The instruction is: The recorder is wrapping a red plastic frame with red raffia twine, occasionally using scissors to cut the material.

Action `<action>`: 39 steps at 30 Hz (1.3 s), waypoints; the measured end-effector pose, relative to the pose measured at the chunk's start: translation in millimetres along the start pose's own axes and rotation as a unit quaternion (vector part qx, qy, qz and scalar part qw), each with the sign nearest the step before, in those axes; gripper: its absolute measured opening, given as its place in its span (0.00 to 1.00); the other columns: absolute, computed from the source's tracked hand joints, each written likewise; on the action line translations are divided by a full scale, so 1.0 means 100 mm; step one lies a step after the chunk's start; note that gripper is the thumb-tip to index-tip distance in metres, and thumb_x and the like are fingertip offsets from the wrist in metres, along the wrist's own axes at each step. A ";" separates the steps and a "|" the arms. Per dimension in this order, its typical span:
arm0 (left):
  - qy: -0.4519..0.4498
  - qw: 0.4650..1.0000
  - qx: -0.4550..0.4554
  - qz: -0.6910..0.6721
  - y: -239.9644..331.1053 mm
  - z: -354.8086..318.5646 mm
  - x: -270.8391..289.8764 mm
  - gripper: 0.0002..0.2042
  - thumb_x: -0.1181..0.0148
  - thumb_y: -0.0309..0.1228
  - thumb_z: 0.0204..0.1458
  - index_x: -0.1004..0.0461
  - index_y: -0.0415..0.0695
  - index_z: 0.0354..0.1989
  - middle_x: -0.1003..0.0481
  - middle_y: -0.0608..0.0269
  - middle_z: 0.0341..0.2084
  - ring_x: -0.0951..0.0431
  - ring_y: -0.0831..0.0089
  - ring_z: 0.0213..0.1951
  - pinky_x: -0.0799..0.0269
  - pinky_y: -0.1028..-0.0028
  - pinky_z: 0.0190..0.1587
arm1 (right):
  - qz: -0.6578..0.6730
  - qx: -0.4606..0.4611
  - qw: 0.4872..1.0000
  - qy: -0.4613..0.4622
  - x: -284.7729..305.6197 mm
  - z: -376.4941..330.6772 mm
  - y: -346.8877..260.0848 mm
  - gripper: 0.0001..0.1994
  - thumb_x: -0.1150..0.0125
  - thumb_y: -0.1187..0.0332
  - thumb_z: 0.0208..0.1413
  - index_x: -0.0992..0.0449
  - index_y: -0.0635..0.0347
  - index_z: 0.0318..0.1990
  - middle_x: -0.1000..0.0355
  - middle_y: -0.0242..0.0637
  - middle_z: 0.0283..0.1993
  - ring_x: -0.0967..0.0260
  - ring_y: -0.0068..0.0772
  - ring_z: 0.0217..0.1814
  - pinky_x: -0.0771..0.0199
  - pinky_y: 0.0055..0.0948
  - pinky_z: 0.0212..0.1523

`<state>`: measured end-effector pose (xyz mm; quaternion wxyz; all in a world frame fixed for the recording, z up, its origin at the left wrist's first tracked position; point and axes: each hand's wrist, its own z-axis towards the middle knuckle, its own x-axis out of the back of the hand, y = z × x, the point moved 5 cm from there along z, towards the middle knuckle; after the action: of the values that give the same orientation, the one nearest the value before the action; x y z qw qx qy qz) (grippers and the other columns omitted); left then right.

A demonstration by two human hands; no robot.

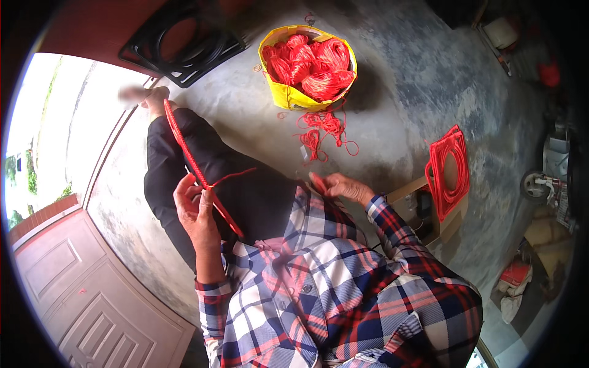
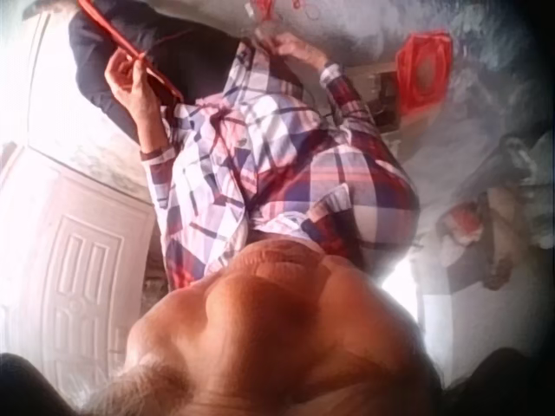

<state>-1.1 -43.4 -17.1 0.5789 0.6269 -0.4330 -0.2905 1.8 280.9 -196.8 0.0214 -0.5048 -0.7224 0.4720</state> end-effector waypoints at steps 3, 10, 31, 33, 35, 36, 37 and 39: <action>-0.033 0.990 -0.093 0.103 0.11 0.01 0.01 0.18 0.40 0.23 0.52 0.32 0.39 0.53 0.32 0.68 0.36 0.33 0.83 0.34 0.35 0.84 0.40 | -0.010 0.022 0.997 -0.078 -0.16 0.06 -0.11 0.19 0.45 0.73 0.45 0.26 0.65 0.48 0.28 0.25 0.42 0.36 0.17 0.46 0.36 0.21 0.49; -0.035 0.886 -0.226 0.404 0.43 -0.04 -0.15 0.13 0.36 0.21 0.42 0.26 0.42 0.39 0.34 0.54 0.37 0.28 0.59 0.37 0.30 0.68 0.39 | -0.195 0.048 0.977 -0.067 -0.22 0.14 -0.38 0.27 0.47 0.81 0.42 0.30 0.66 0.56 0.27 0.31 0.47 0.34 0.22 0.49 0.35 0.23 0.53; 0.077 0.995 -0.043 -0.035 0.11 -0.29 0.44 0.05 0.43 0.26 0.59 0.26 0.38 0.32 0.31 0.75 0.19 0.35 0.88 0.22 0.42 0.85 0.25 | -0.243 0.005 0.931 -0.271 -1.88 0.18 -1.53 0.38 0.57 0.26 0.52 0.31 0.60 0.31 0.38 0.28 0.18 0.44 0.15 0.18 0.45 0.19 0.21; 0.066 0.995 -0.041 -0.067 0.10 -0.30 0.43 0.05 0.44 0.24 0.59 0.26 0.37 0.32 0.28 0.71 0.19 0.31 0.86 0.22 0.36 0.85 0.26 | -0.230 -0.031 0.930 -0.285 -1.87 0.25 -1.50 0.38 0.57 0.27 0.53 0.30 0.61 0.33 0.36 0.28 0.19 0.44 0.15 0.21 0.46 0.18 0.22; 0.068 0.995 -0.061 -0.035 0.08 -0.30 0.42 0.05 0.43 0.24 0.59 0.27 0.37 0.32 0.28 0.71 0.19 0.30 0.86 0.22 0.36 0.84 0.26 | -0.216 -0.065 0.928 -0.296 -1.85 0.32 -1.46 0.38 0.57 0.27 0.53 0.29 0.61 0.35 0.34 0.28 0.21 0.43 0.15 0.23 0.46 0.17 0.23; 0.070 0.994 -0.073 -0.027 0.07 -0.31 0.42 0.05 0.44 0.24 0.59 0.26 0.37 0.31 0.28 0.71 0.21 0.30 0.86 0.23 0.35 0.83 0.26 | -0.216 -0.068 0.930 -0.291 -1.87 0.37 -1.46 0.38 0.57 0.27 0.53 0.29 0.61 0.35 0.34 0.28 0.21 0.43 0.15 0.22 0.47 0.17 0.22; 0.072 0.994 -0.072 -0.029 0.06 -0.32 0.41 0.05 0.44 0.24 0.59 0.26 0.37 0.31 0.28 0.71 0.21 0.30 0.86 0.23 0.35 0.83 0.26 | -0.215 -0.071 0.931 -0.286 -1.89 0.40 -1.46 0.38 0.57 0.27 0.52 0.29 0.61 0.35 0.34 0.28 0.21 0.43 0.15 0.21 0.47 0.16 0.22; 0.096 0.986 -0.136 -0.003 0.11 -0.33 0.41 0.03 0.42 0.22 0.56 0.26 0.38 0.30 0.28 0.68 0.22 0.29 0.81 0.23 0.34 0.79 0.26 | -0.216 -0.062 0.931 -0.287 -1.97 0.42 -1.51 0.38 0.59 0.27 0.53 0.29 0.61 0.34 0.34 0.29 0.21 0.44 0.15 0.21 0.47 0.17 0.22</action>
<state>44.2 -63.4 4.3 0.6966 0.5687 -0.3301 -0.2872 -30.5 98.9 -25.8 -0.1167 -0.1802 -0.8169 0.5353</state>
